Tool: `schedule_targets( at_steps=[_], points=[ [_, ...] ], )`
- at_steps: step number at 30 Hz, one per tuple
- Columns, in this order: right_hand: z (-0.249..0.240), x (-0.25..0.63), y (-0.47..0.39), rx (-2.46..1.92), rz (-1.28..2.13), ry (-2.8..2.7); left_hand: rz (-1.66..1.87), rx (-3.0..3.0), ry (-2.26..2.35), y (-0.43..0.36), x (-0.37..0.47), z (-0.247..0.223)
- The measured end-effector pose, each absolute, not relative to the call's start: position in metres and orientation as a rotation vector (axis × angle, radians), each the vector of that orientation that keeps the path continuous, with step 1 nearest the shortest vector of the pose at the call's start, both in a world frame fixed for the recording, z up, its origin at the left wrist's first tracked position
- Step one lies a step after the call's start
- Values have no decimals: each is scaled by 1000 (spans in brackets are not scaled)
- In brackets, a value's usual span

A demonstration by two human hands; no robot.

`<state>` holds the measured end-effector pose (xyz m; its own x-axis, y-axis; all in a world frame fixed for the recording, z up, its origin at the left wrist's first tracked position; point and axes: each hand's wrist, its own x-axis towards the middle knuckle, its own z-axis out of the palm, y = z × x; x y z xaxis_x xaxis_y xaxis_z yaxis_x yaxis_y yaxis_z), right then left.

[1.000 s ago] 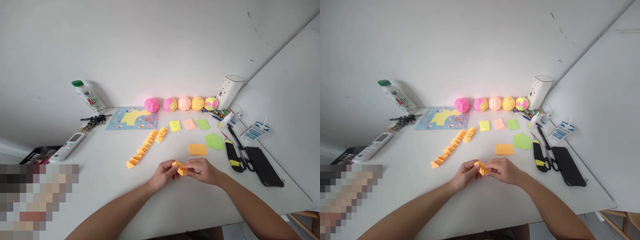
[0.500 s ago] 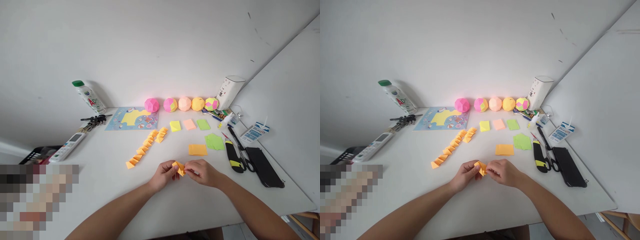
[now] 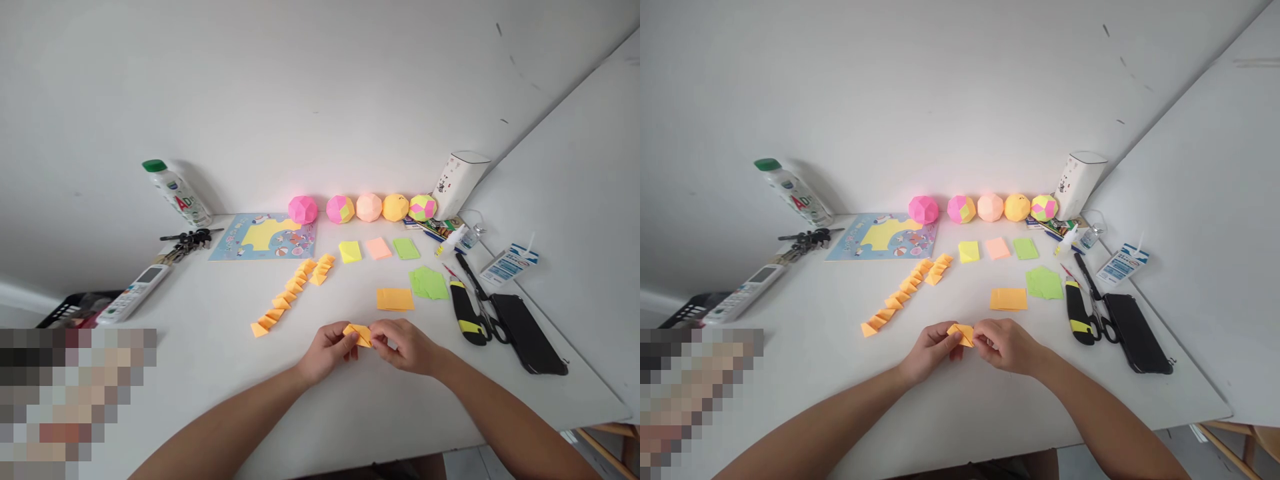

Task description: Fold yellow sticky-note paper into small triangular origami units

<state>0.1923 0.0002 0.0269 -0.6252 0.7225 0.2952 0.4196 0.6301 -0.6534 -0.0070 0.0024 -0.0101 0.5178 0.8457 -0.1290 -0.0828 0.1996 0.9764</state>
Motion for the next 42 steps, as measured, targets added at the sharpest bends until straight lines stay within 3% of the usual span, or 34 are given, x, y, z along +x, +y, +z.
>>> schedule_targets(
  at_steps=[8, 19, 24, 30, 42],
  points=[
    [25, 185, -3, -1048, 1213, -1978, 740, 1226, 816, 1, -6, -6],
    [20, 182, -6, -1075, 1441, -1807, 736, 1114, 875, 2, -4, -10],
    [19, 184, -4, -946, 1187, -2032, 743, 1072, 887, 2, -3, -10],
    [14, 184, -2, -838, 387, -2432, 702, 1019, 906, 3, -4, -7],
    [15, 181, -2, -653, 46, -2477, 673, 1149, 990, 0, 0, -5]
  ],
)
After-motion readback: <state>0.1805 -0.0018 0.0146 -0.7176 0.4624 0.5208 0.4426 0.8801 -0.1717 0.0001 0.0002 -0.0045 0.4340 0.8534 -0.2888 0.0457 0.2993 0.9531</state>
